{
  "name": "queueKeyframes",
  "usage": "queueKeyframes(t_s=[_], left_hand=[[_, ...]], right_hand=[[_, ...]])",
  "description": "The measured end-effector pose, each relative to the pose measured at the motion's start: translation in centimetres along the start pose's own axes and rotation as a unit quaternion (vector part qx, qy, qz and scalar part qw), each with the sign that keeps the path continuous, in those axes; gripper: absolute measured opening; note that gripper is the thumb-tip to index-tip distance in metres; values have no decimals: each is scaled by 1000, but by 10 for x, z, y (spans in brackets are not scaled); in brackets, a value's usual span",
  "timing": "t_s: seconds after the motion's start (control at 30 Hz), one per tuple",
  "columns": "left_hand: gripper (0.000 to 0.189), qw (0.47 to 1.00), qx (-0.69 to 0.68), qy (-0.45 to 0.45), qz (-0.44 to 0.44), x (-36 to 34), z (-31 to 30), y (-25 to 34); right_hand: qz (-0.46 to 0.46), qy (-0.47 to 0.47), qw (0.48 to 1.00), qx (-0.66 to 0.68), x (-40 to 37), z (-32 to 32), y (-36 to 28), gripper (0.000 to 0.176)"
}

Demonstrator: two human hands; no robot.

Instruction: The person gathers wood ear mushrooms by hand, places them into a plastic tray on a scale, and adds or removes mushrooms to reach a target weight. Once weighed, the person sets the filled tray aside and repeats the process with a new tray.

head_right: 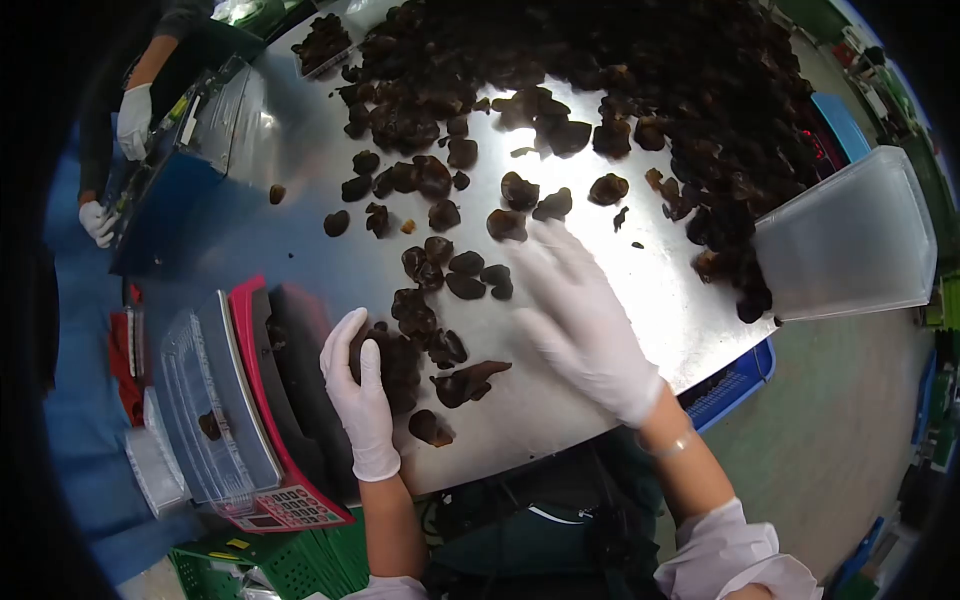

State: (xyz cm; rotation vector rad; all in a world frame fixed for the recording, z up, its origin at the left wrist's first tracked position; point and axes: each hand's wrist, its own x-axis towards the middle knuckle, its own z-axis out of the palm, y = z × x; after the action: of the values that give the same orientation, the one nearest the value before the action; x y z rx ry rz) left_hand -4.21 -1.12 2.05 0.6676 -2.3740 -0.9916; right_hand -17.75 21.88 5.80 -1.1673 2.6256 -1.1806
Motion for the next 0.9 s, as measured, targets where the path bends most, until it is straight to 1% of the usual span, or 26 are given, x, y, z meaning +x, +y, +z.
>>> queueKeyframes(t_s=[0.07, 0.13, 0.17, 0.2, 0.27, 0.33, 0.37, 0.4, 0.43, 0.47, 0.5, 0.53, 0.57, 0.6, 0.67, 0.73, 0.77, 0.8, 0.83, 0.87, 0.9], left_hand=[[32, 1000, 3, 4, -1, -1, -1, -2], [32, 1000, -13, 8, -4, 0, -2, -1], [33, 1000, -28, 7, -10, 0, -3, -2], [33, 1000, -28, 7, -9, 0, -2, -2], [33, 999, -40, 5, -13, 1, -3, -5], [33, 999, -37, 7, -15, 0, -2, -3], [33, 1000, -25, 2, -9, 0, -2, -3], [33, 1000, -13, 0, -3, 0, -2, -2], [34, 1000, -10, 0, -2, 0, -2, -2], [34, 1000, -10, 3, 0, 1, -2, -3], [34, 1000, -8, 2, 1, 1, -2, -3], [34, 1000, -6, 1, 0, 1, -2, -3], [35, 1000, -2, -3, -3, 1, -2, -2], [35, 1000, -1, -1, -5, 1, -1, -1], [35, 1000, 0, 0, -6, 1, -2, 2], [35, 1000, -8, -2, -10, 1, -2, 0], [35, 1000, -19, 0, -14, 1, -1, -1], [35, 1000, -18, 3, -13, 1, -1, -2], [35, 1000, -11, 3, -7, 1, -1, -2], [35, 1000, -3, 3, -2, 0, -1, -2], [35, 1000, -2, 4, -2, 0, -1, -2]], right_hand=[[-20, -14, 999, 32, 21, 33, 0, 58], [-30, -88, 995, 24, 25, 52, -18, 63], [-97, -134, 986, 2, 27, 51, -29, 61], [-153, -133, 977, 58, 28, 50, -38, 57], [-147, -99, 981, 74, 40, 38, -36, 52], [-50, 3, 995, 91, 63, 27, -7, 46], [-39, 74, 993, -83, 76, 27, 12, 43], [-30, 143, 956, -254, 83, 26, 27, 39], [-33, 146, 956, -253, 78, 23, 27, 39], [-14, 63, 985, -161, 67, 21, 23, 38], [5, -23, 997, -67, 57, 20, 19, 38], [-59, -62, 996, -6, 46, 27, 20, 42], [-132, -74, 989, 6, 31, 31, 10, 43], [-137, -128, 982, 15, 20, 21, -11, 39], [-126, -139, 977, 103, 22, 12, -26, 36], [-9, -63, 973, 222, 44, 11, -16, 32], [-14, 61, 978, 197, 58, 24, -5, 28], [-47, 98, 986, 131, 75, 26, 8, 26], [-40, 90, 990, 102, 91, 27, 12, 26], [-41, 90, 990, 104, 102, 33, 15, 26], [-68, 67, 995, 18, 111, 41, 19, 26]])
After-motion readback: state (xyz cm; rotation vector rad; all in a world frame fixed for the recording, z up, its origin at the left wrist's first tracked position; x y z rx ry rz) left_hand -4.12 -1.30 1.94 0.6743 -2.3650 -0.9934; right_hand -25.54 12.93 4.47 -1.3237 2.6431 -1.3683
